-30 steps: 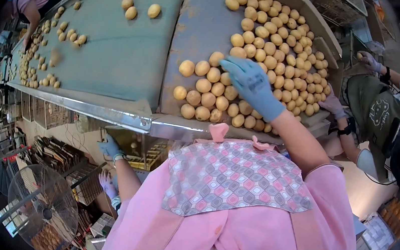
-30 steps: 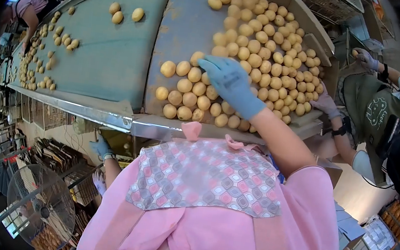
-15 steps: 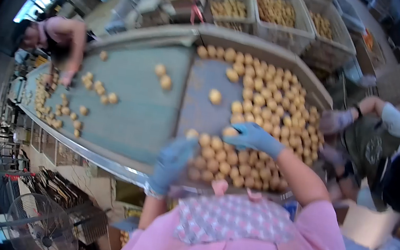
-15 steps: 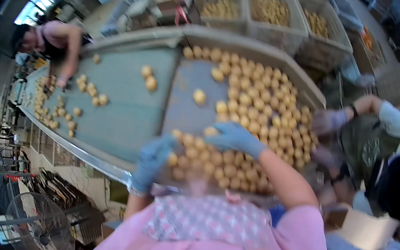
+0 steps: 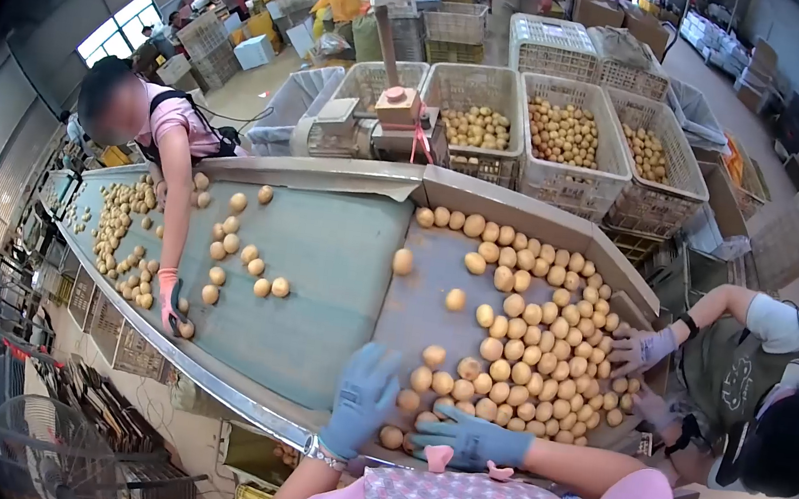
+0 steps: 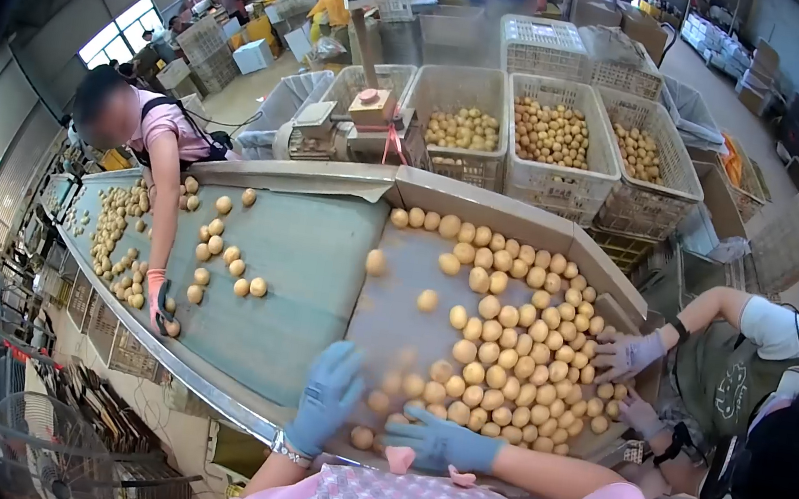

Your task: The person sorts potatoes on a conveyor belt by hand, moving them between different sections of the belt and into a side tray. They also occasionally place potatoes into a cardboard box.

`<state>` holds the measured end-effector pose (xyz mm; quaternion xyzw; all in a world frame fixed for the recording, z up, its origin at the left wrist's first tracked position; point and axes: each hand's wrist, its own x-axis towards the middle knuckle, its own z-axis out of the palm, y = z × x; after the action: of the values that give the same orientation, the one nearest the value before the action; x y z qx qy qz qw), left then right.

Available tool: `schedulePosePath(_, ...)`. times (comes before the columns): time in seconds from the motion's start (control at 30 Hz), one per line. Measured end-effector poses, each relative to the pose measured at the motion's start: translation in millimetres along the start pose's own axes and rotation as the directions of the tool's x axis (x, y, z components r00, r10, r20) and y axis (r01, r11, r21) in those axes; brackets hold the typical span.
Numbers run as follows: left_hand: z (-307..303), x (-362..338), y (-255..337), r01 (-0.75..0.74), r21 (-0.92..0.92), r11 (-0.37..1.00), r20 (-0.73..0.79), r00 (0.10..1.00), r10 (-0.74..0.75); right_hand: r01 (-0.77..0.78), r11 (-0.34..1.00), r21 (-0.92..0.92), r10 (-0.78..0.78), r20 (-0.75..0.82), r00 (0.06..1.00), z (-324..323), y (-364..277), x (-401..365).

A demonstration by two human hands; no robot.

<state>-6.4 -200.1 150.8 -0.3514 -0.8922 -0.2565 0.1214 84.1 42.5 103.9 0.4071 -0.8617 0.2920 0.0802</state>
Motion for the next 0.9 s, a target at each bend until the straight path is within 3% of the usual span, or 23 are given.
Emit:
schedulePosePath(0.03,-4.8,3.4,0.1,0.034,-0.092,0.995,-0.029,0.999,-0.037,0.109,0.993,-0.035,-0.106,0.073,0.992,17.2,3.7,8.0)
schedulePosePath(0.07,-9.5,8.3,2.9,0.069,-0.186,0.980,-0.053,0.995,-0.080,0.110,0.993,-0.041,-0.108,0.044,0.993,35.5,24.6,18.0)
schedulePosePath(0.1,-13.3,9.6,6.3,0.106,-0.280,0.954,-0.071,0.989,-0.130,-0.032,0.990,-0.138,0.049,0.124,0.991,16.2,23.1,48.6)
schedulePosePath(0.13,-15.6,7.7,9.3,0.090,-0.258,0.962,-0.075,0.991,-0.113,-0.159,0.956,-0.245,0.208,0.192,0.959,-10.6,29.3,76.4)
schedulePosePath(0.17,-17.3,6.1,11.1,0.073,-0.235,0.969,-0.083,0.992,-0.094,-0.206,0.978,-0.022,0.195,-0.236,0.952,-8.8,59.0,64.3)
schedulePosePath(0.2,-20.7,3.1,12.8,0.058,-0.209,0.976,-0.085,0.993,-0.077,-0.282,0.958,-0.042,0.246,-0.384,0.890,-10.6,93.4,72.7)
schedulePosePath(0.23,-21.7,2.4,16.2,0.032,-0.190,0.981,-0.115,0.992,-0.055,-0.466,0.884,0.045,0.433,-0.458,0.777,-36.1,100.2,75.7)
schedulePosePath(0.27,-22.5,-4.0,18.0,0.094,-0.266,0.959,-0.048,0.993,-0.110,-0.621,0.773,0.132,0.589,-0.513,0.624,-58.6,99.5,71.6)
schedulePosePath(0.33,-19.8,-3.4,19.9,0.196,-0.406,0.893,0.067,0.981,-0.184,-0.742,0.649,0.168,0.565,-0.759,0.323,-39.2,126.6,36.3)
schedulePosePath(0.37,-16.0,-4.5,17.7,0.151,-0.357,0.922,0.081,0.988,-0.130,-0.782,0.591,0.197,0.492,-0.856,0.156,-28.0,148.8,19.2)
schedulePosePath(0.4,-9.0,-8.2,12.9,0.093,-0.305,0.948,0.082,0.994,-0.072,-0.883,0.469,0.019,0.413,-0.889,0.200,-4.2,154.7,-1.8)
schedulePosePath(0.43,-3.9,-8.9,9.2,0.036,-0.249,0.968,0.082,0.997,-0.016,-0.740,0.334,-0.584,0.459,-0.585,0.669,23.0,157.6,-34.4)
schedulePosePath(0.47,-6.5,-6.1,12.7,0.031,-0.255,0.966,0.097,0.995,-0.006,-0.662,0.305,-0.685,0.494,-0.480,0.725,32.2,138.0,-39.2)
schedulePosePath(0.5,-14.7,-5.7,19.8,0.031,-0.260,0.965,0.118,0.993,0.000,-0.785,0.429,-0.447,0.516,-0.592,0.620,49.7,120.0,-40.2)
schedulePosePath(0.53,-19.0,0.2,22.9,0.031,-0.262,0.964,0.135,0.991,0.004,-0.622,0.744,-0.244,0.465,-0.480,0.744,25.1,53.4,-37.6)
schedulePosePath(0.6,-15.4,0.5,19.2,0.012,-0.290,0.957,0.103,0.994,0.019,-0.448,0.885,-0.124,0.424,-0.178,0.888,22.6,11.1,-53.3)
schedulePosePath(0.67,-16.4,-2.2,21.8,0.044,-0.324,0.945,0.140,0.990,0.001,-0.225,0.950,-0.218,0.205,-0.110,0.972,30.7,-5.9,-61.7)
schedulePosePath(0.7,-20.4,-1.7,27.1,0.083,-0.342,0.936,0.187,0.982,-0.019,-0.109,0.961,-0.254,0.095,-0.066,0.993,32.4,-10.8,-65.7)
schedulePosePath(0.73,-24.0,-2.9,31.0,0.129,-0.358,0.925,0.239,0.970,-0.042,-0.151,0.959,-0.239,0.131,-0.099,0.987,38.6,-3.9,-65.4)
schedulePosePath(0.8,-14.1,-10.1,18.6,0.045,-0.415,0.909,0.374,0.919,0.125,-0.234,0.955,-0.180,0.208,-0.152,0.966,54.3,19.2,-47.4)
schedulePosePath(0.83,-12.7,-16.0,15.5,0.021,-0.455,0.890,0.446,0.870,0.208,-0.410,0.900,-0.145,0.402,-0.082,0.912,42.2,25.2,-19.3)
schedulePosePath(0.9,-0.6,-20.9,8.1,-0.029,-0.478,0.878,0.453,0.848,0.275,-0.715,0.676,-0.178,0.733,0.070,0.677,16.9,39.0,37.9)
